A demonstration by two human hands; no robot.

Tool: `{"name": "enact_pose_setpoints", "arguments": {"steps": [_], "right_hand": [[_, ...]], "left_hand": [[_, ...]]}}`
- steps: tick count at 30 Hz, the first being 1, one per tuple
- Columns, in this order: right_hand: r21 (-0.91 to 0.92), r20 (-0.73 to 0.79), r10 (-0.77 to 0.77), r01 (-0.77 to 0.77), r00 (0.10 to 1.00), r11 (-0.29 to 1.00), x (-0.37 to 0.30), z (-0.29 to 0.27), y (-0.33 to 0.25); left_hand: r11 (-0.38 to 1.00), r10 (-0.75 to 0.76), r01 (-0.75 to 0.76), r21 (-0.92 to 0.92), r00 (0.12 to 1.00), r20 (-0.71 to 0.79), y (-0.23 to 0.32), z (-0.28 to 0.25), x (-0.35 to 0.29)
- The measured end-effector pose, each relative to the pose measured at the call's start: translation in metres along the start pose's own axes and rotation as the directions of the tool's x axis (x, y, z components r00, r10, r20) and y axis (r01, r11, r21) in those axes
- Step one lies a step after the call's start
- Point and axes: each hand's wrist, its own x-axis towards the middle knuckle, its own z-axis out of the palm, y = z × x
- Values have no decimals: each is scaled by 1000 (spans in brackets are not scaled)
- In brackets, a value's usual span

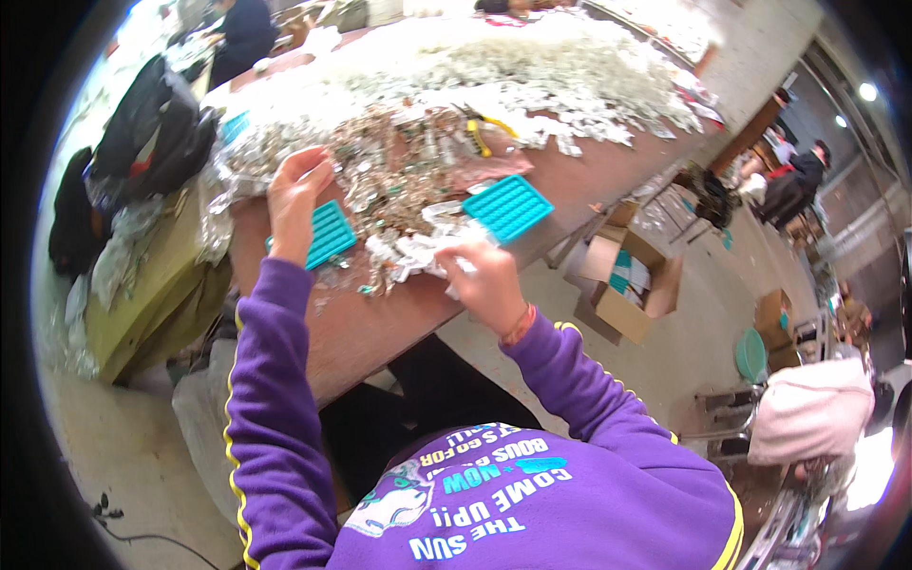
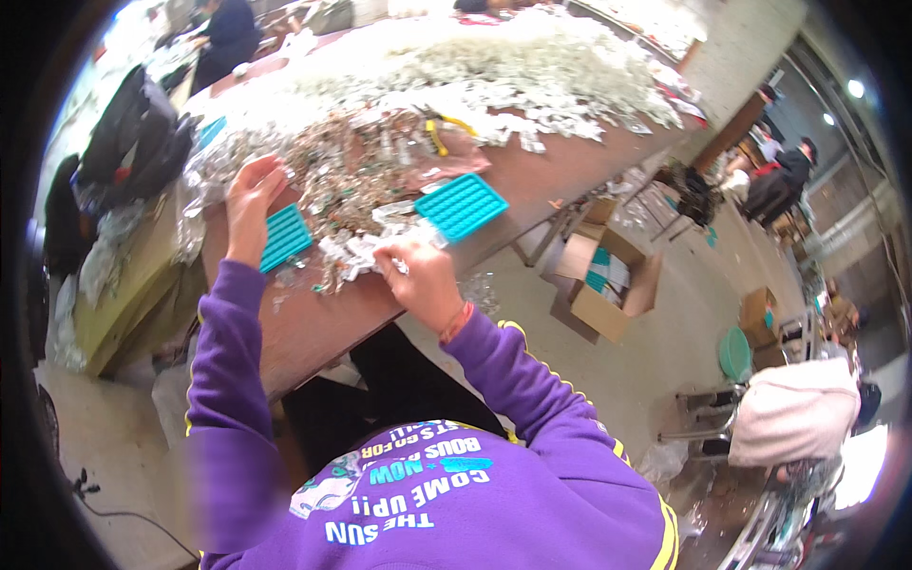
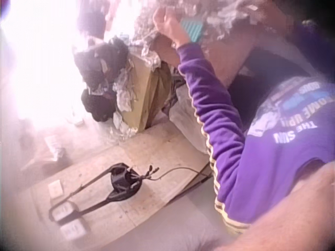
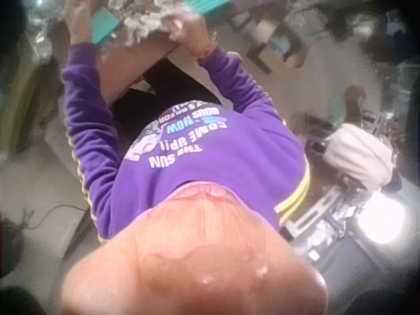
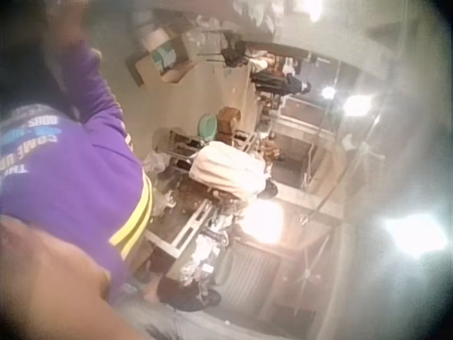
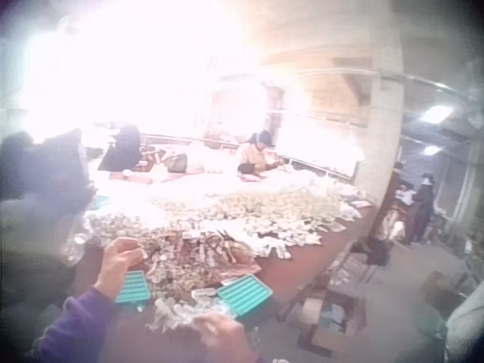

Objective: The person repeatedly picks small white plastic components and metallic pins from a pile on the table, aligns them by hand, and places the assembled units into a teal tray. The person handles each unit one at a time, occasionally adjusting the orientation before placing it in the tray.

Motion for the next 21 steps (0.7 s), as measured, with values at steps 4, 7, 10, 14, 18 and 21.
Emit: {"name": "enact_pose_setpoints", "arguments": {"steps": [4, 7, 10, 14, 18, 21], "right_hand": [[-216, -269, 82, -143, 960, 966, 19, -37, 82], [-261, -333, 353, -445, 874, 857, 31, -65, 124], [370, -192, 447, -358, 874, 858, 57, -97, 111], [435, -193, 273, -167, 943, 885, 84, -152, 17], [287, -427, -72, 211, 901, 934, 90, -217, -89], [36, -479, -448, 527, 755, 849, 90, -265, -142]], "left_hand": [[979, -47, 36, -200, 998, -50, 3, 1, -8], [939, -92, 79, -335, 995, -23, 4, 4, -17], [870, -143, 126, -477, 990, 1, 11, 6, -38], [747, -238, 187, -638, 971, 6, 27, 10, -83], [716, -311, 203, -668, 949, -45, 38, 7, -134], [691, -334, 189, -697, 940, -76, 36, 0, -158]]}}
